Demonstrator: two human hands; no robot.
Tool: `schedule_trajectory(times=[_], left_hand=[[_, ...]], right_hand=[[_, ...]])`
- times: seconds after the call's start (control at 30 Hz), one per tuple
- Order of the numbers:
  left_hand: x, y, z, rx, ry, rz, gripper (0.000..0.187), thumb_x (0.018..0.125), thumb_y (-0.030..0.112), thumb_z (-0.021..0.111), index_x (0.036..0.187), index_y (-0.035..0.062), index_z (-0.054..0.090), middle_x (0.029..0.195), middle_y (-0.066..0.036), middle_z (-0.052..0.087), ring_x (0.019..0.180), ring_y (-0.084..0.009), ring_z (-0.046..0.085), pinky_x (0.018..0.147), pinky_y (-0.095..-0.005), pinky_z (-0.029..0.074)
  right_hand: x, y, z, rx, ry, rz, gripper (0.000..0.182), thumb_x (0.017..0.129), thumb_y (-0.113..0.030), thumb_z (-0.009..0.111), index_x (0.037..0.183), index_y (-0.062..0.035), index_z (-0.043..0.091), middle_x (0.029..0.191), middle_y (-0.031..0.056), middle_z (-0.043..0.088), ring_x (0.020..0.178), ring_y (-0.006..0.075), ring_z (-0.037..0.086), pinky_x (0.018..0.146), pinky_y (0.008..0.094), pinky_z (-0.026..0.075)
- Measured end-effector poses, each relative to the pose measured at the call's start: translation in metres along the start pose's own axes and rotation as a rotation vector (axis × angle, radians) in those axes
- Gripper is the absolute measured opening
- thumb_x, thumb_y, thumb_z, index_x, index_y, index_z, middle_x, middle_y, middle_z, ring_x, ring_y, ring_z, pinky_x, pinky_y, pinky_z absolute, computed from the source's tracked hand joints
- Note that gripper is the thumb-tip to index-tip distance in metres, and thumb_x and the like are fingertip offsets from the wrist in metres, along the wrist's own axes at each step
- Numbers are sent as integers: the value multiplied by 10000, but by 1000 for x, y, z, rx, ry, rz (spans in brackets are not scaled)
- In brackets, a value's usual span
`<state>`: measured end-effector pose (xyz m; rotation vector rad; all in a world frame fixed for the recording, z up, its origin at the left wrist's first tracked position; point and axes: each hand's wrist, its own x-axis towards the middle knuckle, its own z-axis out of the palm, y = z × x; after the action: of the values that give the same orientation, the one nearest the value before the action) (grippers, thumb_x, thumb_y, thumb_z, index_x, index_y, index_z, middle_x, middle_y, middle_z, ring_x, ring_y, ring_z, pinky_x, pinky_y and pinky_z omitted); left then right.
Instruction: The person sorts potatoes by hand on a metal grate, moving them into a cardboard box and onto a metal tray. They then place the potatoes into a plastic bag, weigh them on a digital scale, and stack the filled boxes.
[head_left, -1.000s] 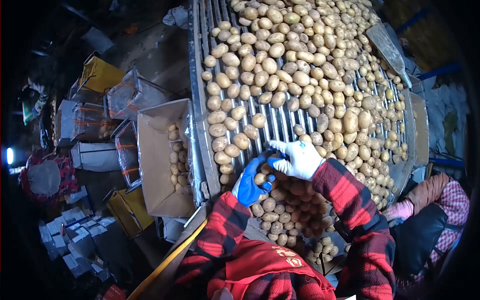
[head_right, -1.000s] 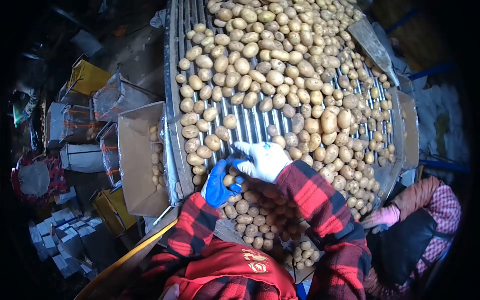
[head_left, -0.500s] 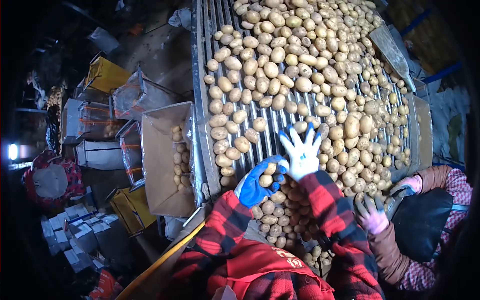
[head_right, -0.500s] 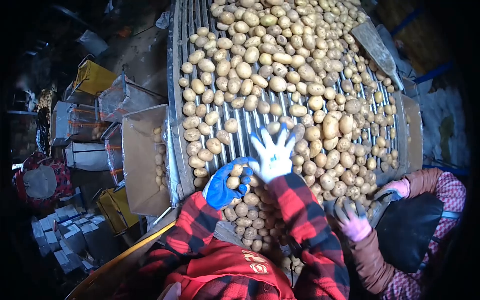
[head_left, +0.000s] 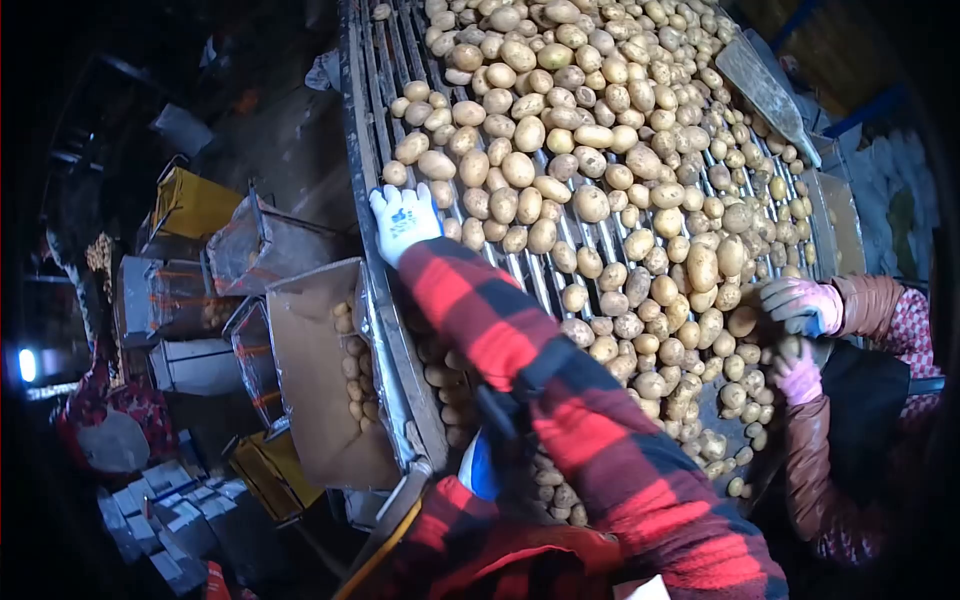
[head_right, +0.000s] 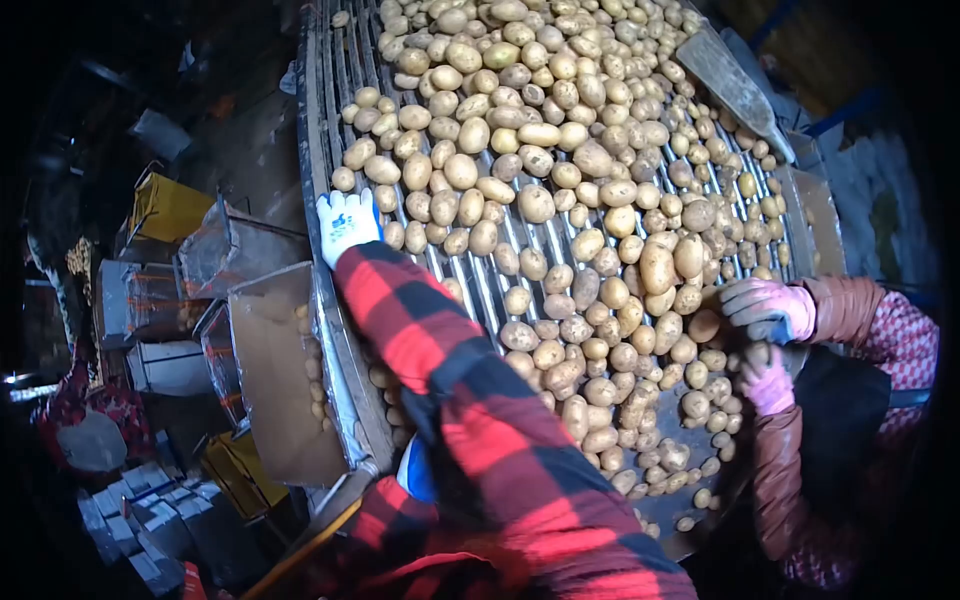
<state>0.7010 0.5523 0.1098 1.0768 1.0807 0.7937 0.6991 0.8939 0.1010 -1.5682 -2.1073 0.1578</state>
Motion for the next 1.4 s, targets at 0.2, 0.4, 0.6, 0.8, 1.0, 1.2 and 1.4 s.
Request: schedule_trajectory(times=[0.2,0.4,0.6,0.8,1.0,1.2,1.4], left_hand=[[3,2,-8,-878,247,-531,422,1022,324,433,1377,99,475,1176,-46,598,992,-176,601,843,-304,508],[40,41,-7,-1476,151,-313,232,982,339,526,1063,123,554,1025,-2,588,1002,-182,561,847,-333,504],[72,39,-1,-1457,49,-79,341,992,408,476,1209,180,607,1378,-39,528,1318,-292,440,1054,-528,403],[76,33,12,-1577,-58,-142,305,981,378,532,1088,121,655,1406,-20,493,1415,-316,347,1012,-473,448],[72,32,12,-1444,-354,-134,343,1013,383,454,1215,179,641,1506,-61,392,1457,-353,273,1025,-515,435],[77,25,6,-1341,-491,-118,370,1024,387,418,1277,194,606,1531,-100,361,1437,-408,286,1070,-573,397],[86,-6,24,-1220,-209,-343,396,979,337,510,1314,126,515,1313,-79,559,1267,-287,501,1082,-495,402]], right_hand=[[26,-2,-13,-117,-260,74,193,898,-147,515,1036,-159,649,1006,69,640,950,246,634,824,451,438],[-66,36,-91,320,118,-151,334,804,-159,652,1131,-100,622,1077,107,624,1033,297,599,1035,507,341],[-198,64,-198,474,-199,-168,445,797,-228,664,1217,-93,601,1155,108,599,1078,314,570,1062,528,340],[-166,183,-194,-109,137,188,517,791,-122,639,1302,-116,564,1326,164,553,1115,360,542,1028,515,350],[-97,240,-143,-511,-83,277,319,895,-130,477,1171,-191,625,1110,47,616,1056,225,583,919,463,398],[-139,207,-189,2,65,151,314,780,-90,641,1092,-114,672,1021,89,673,989,284,618,976,453,409],[-250,77,-215,607,-63,196,394,826,-36,622,1219,-53,615,1190,160,622,1135,369,567,1026,468,422]])
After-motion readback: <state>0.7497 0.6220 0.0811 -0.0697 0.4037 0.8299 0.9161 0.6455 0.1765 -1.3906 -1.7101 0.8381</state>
